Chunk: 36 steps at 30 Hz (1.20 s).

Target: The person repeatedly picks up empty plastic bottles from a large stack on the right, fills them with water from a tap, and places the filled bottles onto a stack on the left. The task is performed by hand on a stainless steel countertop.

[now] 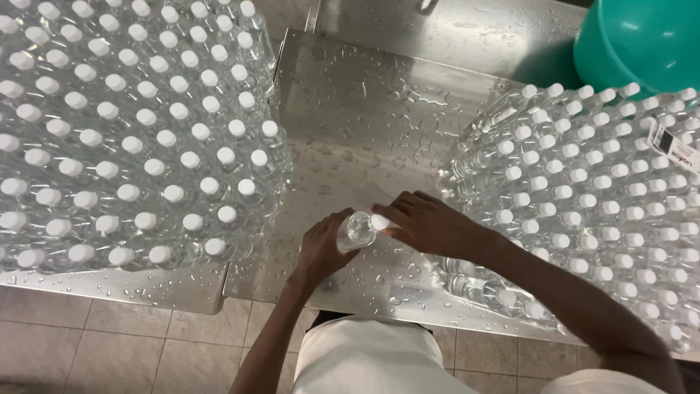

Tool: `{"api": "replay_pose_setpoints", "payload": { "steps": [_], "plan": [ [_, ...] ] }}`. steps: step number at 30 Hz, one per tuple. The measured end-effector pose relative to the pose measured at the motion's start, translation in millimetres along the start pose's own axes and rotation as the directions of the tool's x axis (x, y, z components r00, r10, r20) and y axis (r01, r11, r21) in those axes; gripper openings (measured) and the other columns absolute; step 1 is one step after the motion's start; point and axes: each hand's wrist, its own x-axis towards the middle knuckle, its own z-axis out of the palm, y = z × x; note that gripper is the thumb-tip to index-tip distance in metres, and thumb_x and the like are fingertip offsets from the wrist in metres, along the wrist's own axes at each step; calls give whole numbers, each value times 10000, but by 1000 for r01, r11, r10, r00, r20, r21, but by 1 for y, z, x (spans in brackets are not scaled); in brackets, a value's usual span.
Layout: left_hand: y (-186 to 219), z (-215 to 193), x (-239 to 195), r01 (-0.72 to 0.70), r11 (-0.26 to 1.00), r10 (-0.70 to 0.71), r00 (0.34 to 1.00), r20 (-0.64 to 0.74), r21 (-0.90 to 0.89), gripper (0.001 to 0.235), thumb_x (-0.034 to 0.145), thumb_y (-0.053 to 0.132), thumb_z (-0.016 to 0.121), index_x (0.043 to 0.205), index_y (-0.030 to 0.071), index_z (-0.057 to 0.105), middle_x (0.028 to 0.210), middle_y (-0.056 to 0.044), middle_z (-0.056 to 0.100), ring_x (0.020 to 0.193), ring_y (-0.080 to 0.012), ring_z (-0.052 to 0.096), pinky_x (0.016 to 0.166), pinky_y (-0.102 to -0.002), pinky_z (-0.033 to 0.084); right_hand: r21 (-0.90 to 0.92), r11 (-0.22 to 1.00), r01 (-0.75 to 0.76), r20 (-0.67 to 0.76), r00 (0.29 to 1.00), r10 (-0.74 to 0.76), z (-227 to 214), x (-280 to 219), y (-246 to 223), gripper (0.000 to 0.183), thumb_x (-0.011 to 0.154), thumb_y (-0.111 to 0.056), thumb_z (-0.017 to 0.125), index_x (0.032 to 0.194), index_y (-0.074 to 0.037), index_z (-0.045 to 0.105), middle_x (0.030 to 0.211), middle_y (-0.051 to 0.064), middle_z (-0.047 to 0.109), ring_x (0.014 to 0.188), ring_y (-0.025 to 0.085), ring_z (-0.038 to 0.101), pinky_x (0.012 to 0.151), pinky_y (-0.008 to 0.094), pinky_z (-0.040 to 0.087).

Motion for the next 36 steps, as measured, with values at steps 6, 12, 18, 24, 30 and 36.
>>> {"api": "replay_pose_setpoints", "payload": {
  "steps": [6,12,18,24,30,36],
  "plan": [
    [20,-28,-7,-75,997,68,984,165,33,994,722,199,999,1593,231,521,1278,-76,744,1171,-317,748,1028,-447,591,-467,851,239,-35,957,-288,39,2,24,463,1174,-475,460,1015,-76,633,764,98,628,884,288,672,849,407,571],
    [19,-13,-13,-147,981,141,989,55,130,1022,697,246,1024,1575,275,502,1143,-12,706,1069,-258,741,963,-401,605,605,524,-599,484,800,355,33,0,6,872,1132,-701,223,581,-125,579,457,100,615,497,228,624,581,356,544],
    [21,-27,-17,-149,986,139,983,123,78,918,744,218,978,1550,208,537,1152,-80,732,1064,-304,759,932,-437,617,-482,868,118,-121,972,-200,61,-21,18,415,1147,-459,500,1384,-123,554,1017,94,668,1016,276,715,873,404,594],
    [25,-17,-22,-209,966,190,973,128,155,871,779,208,952,1541,219,531,1147,-78,725,1040,-295,761,887,-426,615,860,337,-384,301,914,274,100,-20,14,461,1148,-392,447,831,-96,606,516,84,581,503,214,640,553,350,558],
    [55,-57,-20,-9,992,51,939,340,-125,794,819,202,910,1525,167,549,1039,-154,761,946,-389,770,830,-499,609,401,837,-372,141,928,345,39,-24,-18,471,1148,-542,442,1136,-105,618,660,145,720,620,307,756,727,495,609],
    [75,-106,-15,65,889,266,732,627,-454,690,765,295,895,1388,118,656,917,-200,792,788,-316,685,704,-470,550,-662,683,309,-353,676,-648,58,-30,-4,620,1120,-711,302,1161,-141,542,898,118,533,694,275,586,623,387,533]
  ]
}}
